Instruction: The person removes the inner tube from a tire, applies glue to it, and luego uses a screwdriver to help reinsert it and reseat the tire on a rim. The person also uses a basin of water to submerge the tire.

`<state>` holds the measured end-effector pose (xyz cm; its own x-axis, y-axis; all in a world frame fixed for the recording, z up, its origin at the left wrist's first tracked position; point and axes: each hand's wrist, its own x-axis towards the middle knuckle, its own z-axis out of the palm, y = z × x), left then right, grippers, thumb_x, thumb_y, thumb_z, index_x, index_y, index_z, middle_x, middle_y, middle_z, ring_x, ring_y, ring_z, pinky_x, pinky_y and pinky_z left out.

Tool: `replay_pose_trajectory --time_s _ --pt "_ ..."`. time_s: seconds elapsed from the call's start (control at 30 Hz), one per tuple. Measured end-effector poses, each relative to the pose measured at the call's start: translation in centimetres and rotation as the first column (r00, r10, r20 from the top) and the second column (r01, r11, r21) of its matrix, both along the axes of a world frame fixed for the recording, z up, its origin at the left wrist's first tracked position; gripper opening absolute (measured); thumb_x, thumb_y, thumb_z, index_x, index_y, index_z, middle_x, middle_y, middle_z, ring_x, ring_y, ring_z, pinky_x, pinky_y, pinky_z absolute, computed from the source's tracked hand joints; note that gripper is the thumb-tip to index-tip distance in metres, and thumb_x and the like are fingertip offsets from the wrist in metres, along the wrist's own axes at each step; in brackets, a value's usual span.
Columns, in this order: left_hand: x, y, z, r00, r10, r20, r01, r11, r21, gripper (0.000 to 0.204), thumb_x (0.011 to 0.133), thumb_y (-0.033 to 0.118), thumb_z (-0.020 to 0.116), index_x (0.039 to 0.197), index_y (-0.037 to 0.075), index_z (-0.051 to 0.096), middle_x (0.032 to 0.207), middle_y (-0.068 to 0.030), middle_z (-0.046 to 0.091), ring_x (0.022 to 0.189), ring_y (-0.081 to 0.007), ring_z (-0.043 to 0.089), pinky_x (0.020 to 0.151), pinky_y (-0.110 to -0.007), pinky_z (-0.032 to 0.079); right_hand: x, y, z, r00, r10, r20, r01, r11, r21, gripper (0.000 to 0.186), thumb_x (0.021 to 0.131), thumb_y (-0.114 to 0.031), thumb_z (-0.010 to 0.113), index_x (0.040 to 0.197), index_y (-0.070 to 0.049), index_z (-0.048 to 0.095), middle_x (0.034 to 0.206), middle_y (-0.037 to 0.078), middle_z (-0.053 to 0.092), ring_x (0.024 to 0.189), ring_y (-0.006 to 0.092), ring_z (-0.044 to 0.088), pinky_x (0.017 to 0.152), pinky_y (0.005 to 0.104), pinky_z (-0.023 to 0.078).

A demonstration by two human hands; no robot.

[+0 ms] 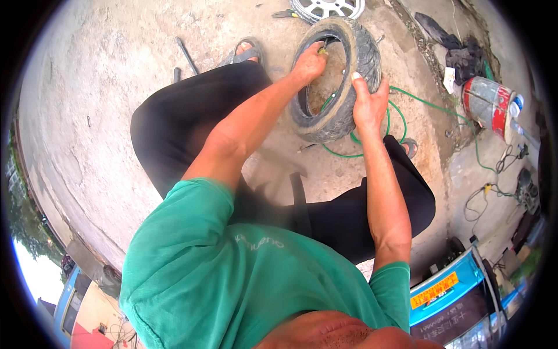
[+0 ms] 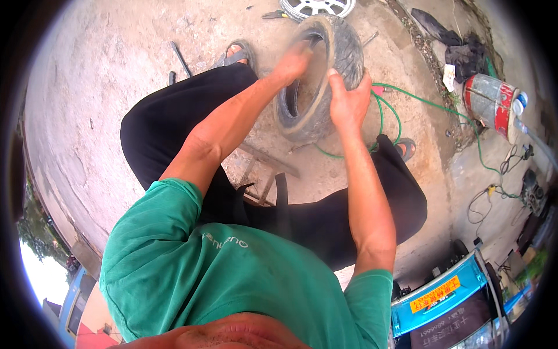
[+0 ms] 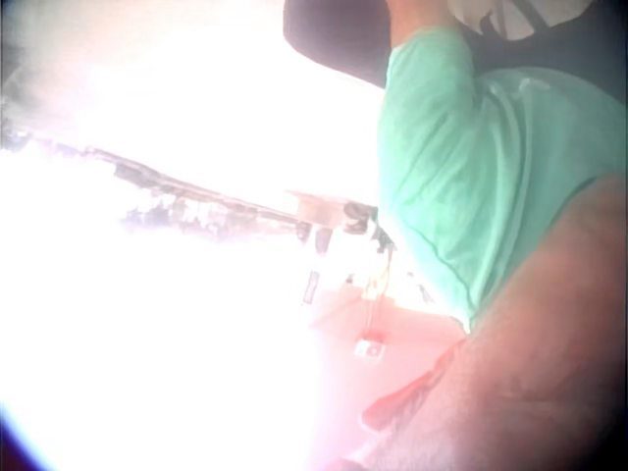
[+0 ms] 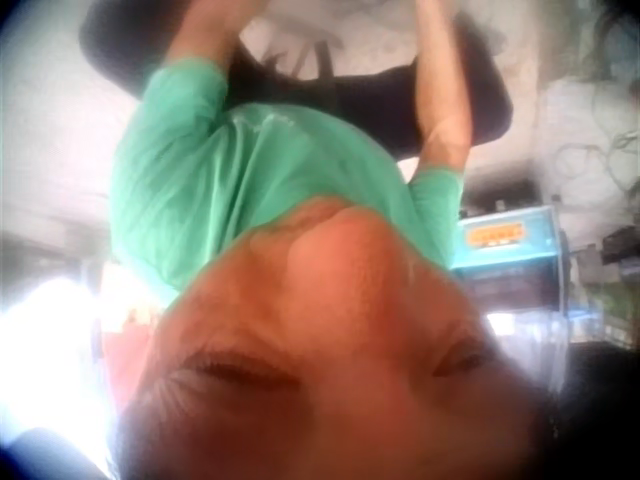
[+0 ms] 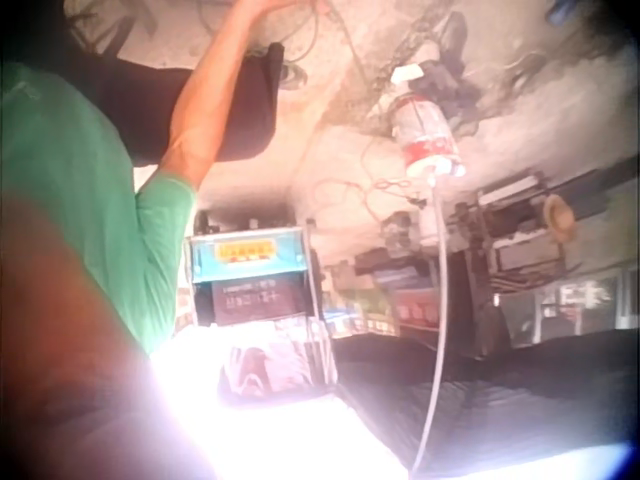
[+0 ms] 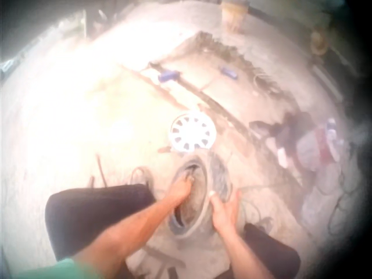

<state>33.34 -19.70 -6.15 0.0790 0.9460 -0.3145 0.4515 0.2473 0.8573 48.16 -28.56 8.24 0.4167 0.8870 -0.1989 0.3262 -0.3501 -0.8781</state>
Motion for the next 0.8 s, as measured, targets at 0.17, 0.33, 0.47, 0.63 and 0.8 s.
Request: replay_pose_trajectory --time_s 0.17,0.33,0.47,0.63,0.8 --pt "-0.7 -1.0 -5.0 0.999 -0.029 -0.030 0.028 0.999 -0.035 0.045 0.096 0.026 0.055 0.136 0.007 0.061 0.131 -0.0227 0.065 0.126 -0.0380 0.059 0.107 -0.043 0.047 -0.3 0.4 -0.4 0.999 -0.038 -0.037 0.039 0.999 0.002 0.082 0.084 -0.041 0.077 0.141 0.010 0.046 0.132 0.029 0.059 0.123 0.0376 0.058 0.106 0.0419 0.043" --pt "-3.0 -3.7 -7.1 0.963 -0.216 -0.161 0.101 0.843 -0.529 0.042 0.096 0.023 0.054 0.134 0.007 0.063 0.093 -0.0172 0.073 0.070 -0.0304 0.072 0.062 -0.042 0.058 1.0 0.0 -0.6 0.994 -0.091 -0.060 0.089 0.995 -0.034 0.083 0.085 -0.038 0.077 0.143 0.011 0.043 0.133 0.028 0.059 0.124 0.0363 0.058 0.107 0.0409 0.043" --pt "-3.5 -4.0 -13.1 0.731 -0.596 -0.332 0.428 0.780 -0.456 0.034 0.093 0.016 0.056 0.123 0.005 0.068 0.092 -0.0194 0.073 0.071 -0.0317 0.072 0.062 -0.044 0.058 -0.1 -0.1 -0.5 0.999 0.002 -0.036 -0.001 1.000 0.017 0.085 0.085 -0.037 0.077 0.144 0.012 0.042 0.134 0.029 0.058 0.124 0.0361 0.058 0.107 0.0407 0.043" --pt "2.5 -1.6 -8.1 0.973 -0.140 -0.182 0.034 0.872 -0.488 0.029 0.088 0.014 0.060 0.113 0.005 0.074 0.095 -0.0214 0.074 0.082 -0.0326 0.074 0.076 -0.043 0.058 0.6 -1.2 -0.2 0.999 0.034 0.025 -0.034 0.999 0.010 0.088 0.084 -0.039 0.078 0.145 0.013 0.040 0.138 0.030 0.054 0.129 0.0388 0.053 0.111 0.0421 0.040" --pt "3.2 2.9 -4.8 0.992 0.125 -0.024 -0.127 0.957 -0.262 0.036 0.088 0.017 0.059 0.119 0.008 0.072 0.100 -0.0248 0.074 0.096 -0.0368 0.074 0.087 -0.044 0.057 0.5 -1.5 -0.2 0.995 0.042 0.093 -0.042 0.999 0.001 0.089 0.084 -0.039 0.077 0.146 0.013 0.039 0.139 0.031 0.052 0.131 0.0400 0.052 0.111 0.0428 0.040"
